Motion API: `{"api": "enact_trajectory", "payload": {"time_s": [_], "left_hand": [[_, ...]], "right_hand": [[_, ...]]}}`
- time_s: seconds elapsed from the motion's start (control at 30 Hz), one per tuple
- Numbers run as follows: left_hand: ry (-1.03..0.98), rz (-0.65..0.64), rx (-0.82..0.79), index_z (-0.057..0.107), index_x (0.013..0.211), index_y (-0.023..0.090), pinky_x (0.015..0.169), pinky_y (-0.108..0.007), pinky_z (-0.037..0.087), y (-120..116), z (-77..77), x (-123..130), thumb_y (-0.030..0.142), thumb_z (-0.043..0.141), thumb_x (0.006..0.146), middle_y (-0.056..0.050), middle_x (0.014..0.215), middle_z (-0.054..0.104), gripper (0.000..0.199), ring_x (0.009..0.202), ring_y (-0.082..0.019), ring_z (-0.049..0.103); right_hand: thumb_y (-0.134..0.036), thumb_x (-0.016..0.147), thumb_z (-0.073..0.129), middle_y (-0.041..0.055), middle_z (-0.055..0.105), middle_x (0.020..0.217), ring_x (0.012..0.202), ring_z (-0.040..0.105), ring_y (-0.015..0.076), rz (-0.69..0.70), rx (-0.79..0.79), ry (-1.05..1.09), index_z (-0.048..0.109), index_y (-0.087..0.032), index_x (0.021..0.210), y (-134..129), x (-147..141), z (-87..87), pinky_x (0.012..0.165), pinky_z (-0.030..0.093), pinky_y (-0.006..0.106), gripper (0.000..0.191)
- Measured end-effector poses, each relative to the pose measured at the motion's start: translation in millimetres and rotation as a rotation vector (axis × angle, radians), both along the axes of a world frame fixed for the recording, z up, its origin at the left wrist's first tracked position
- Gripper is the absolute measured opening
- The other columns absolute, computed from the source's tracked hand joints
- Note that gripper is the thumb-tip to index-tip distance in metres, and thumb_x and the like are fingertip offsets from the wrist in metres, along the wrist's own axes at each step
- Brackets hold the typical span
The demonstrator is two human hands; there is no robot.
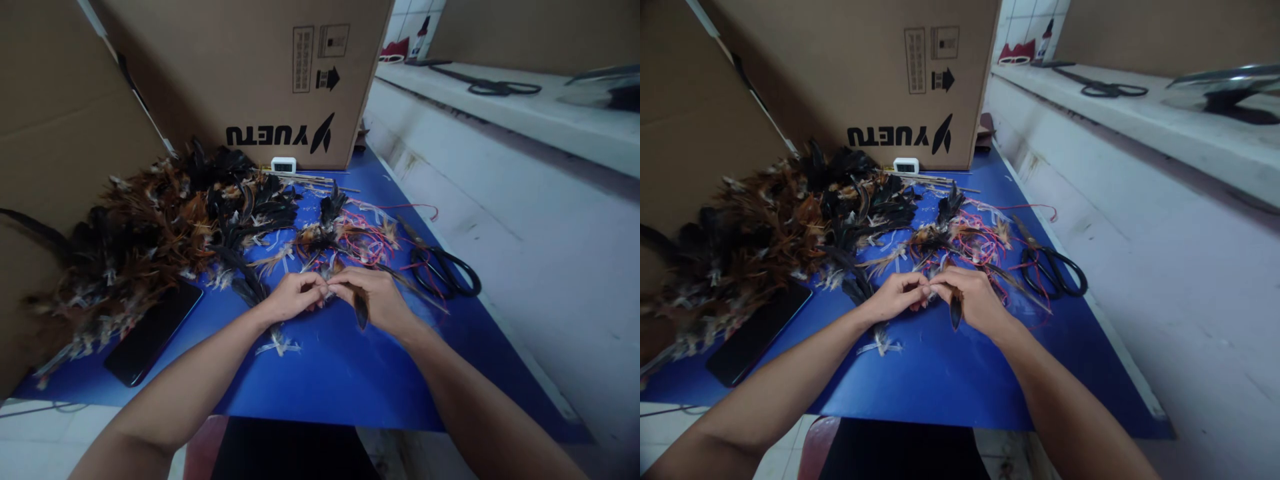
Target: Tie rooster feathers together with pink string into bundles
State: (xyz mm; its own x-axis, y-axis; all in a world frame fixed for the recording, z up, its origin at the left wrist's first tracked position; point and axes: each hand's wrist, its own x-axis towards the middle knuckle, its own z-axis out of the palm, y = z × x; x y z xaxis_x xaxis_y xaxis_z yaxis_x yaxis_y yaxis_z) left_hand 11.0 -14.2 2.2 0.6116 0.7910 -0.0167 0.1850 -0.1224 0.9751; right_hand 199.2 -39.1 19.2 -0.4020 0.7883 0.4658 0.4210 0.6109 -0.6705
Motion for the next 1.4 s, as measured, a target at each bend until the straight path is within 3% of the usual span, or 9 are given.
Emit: {"api": "enact_trajectory", "payload": {"time_s": [0.7, 0.97, 1.4], "left_hand": [[-0.042, -0.045, 0.007, 0.058, 0.071, 0.012, 0.053, -0.019, 0.039, 3.1, -0.9, -2.7, 0.047, 0.047, 0.085, -0.001, 0.061, 0.057, 0.039, 0.051, -0.007, 0.048], [-0.075, 0.005, -0.075, 0.059, 0.077, 0.012, 0.050, -0.019, 0.039, 1.4, -2.4, -0.7, 0.044, 0.060, 0.077, -0.001, 0.062, 0.058, 0.032, 0.050, -0.007, 0.048], [-0.043, 0.044, -0.019, 0.062, 0.074, 0.012, 0.049, -0.018, 0.039, 1.7, -3.3, -0.3, 0.036, 0.057, 0.080, 0.000, 0.060, 0.059, 0.025, 0.049, -0.007, 0.049]], "right_hand": [[-0.024, 0.088, 0.052, 0.0029, 0.065, 0.076, 0.067, 0.060, 0.0125, -0.029, -0.001, 0.000, 0.066, -0.020, 0.087, -0.6, -2.7, -0.2, 0.062, 0.047, 0.025, 0.014], [-0.020, 0.088, 0.051, 0.0027, 0.064, 0.077, 0.069, 0.059, 0.0126, -0.021, -0.030, 0.021, 0.064, -0.020, 0.087, -0.4, -4.0, 0.1, 0.064, 0.047, 0.025, 0.013], [-0.019, 0.087, 0.053, 0.0031, 0.064, 0.080, 0.071, 0.060, 0.0130, -0.016, -0.057, 0.039, 0.064, -0.019, 0.090, -0.1, -4.5, -3.2, 0.066, 0.048, 0.026, 0.012]]}}
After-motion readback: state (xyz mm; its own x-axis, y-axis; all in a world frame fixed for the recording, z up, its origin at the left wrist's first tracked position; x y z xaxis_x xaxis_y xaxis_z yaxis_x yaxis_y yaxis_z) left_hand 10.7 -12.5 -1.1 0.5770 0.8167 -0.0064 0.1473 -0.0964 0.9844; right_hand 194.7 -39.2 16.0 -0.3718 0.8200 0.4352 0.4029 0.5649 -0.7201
